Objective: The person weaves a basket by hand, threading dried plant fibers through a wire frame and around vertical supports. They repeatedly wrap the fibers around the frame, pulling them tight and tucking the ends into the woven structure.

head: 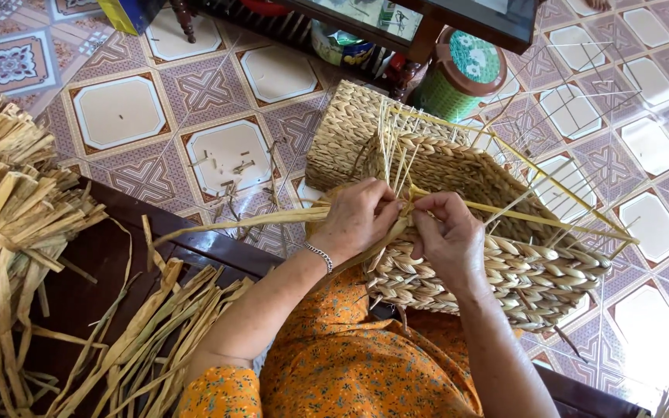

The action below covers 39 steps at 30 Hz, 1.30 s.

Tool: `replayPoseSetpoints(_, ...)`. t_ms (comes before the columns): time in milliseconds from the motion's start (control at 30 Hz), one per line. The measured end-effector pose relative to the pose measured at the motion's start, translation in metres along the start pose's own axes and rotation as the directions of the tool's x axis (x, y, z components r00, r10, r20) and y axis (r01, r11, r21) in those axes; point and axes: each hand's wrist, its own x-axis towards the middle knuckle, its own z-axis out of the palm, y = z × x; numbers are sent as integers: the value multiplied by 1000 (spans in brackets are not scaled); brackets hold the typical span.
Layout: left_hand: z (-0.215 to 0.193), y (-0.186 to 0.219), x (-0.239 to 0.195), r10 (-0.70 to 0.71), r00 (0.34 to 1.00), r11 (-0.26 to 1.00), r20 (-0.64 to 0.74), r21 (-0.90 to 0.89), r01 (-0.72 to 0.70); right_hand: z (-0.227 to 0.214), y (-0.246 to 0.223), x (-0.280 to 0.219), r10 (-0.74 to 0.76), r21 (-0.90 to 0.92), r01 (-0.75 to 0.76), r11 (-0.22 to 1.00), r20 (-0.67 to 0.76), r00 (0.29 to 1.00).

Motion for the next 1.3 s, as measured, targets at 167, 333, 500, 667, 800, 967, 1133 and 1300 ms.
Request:
replayPoseSetpoints(167, -2, -6, 3, 134, 990, 987, 38, -90, -131, 0, -8, -2, -23, -76, 22, 997, -7, 1000)
replayPoseSetpoints(333, -7, -13, 1, 202, 972, 941, 117, -297, -160, 1, -6, 0, -83, -133, 85, 988, 19, 996)
replayPoseSetpoints(500, 5, -16, -5, 320, 945, 935, -66, -139, -326, 8, -7, -1, -133, -273, 136, 952, 30, 991)
replayPoseSetpoints(667, -11, -8, -24, 367, 928, 929, -60, -34, -369, 9, -6, 1, -149, -345, 128, 930, -33, 988)
replayPoseSetpoints(800, -36, 7, -31, 411, 912, 902, 0, 145, -407, 7, 12, 8, -158, -207, 152, 966, -12, 987)
replayPoseSetpoints(967, -16, -22, -44, 353, 932, 934, 82, 25, -356, 9, 21, 7, -141, -206, 133, 970, -29, 990)
replayPoseSetpoints(1133, 12, -40, -42, -27, 994, 948, 102, -314, 58, 5, 14, 7, -63, -114, 63, 991, 5, 998)
replayPoseSetpoints(1300, 44, -56, -33, -342, 939, 705, 20, -656, 271, 14, -2, 3, -110, -515, 119, 849, 47, 993)
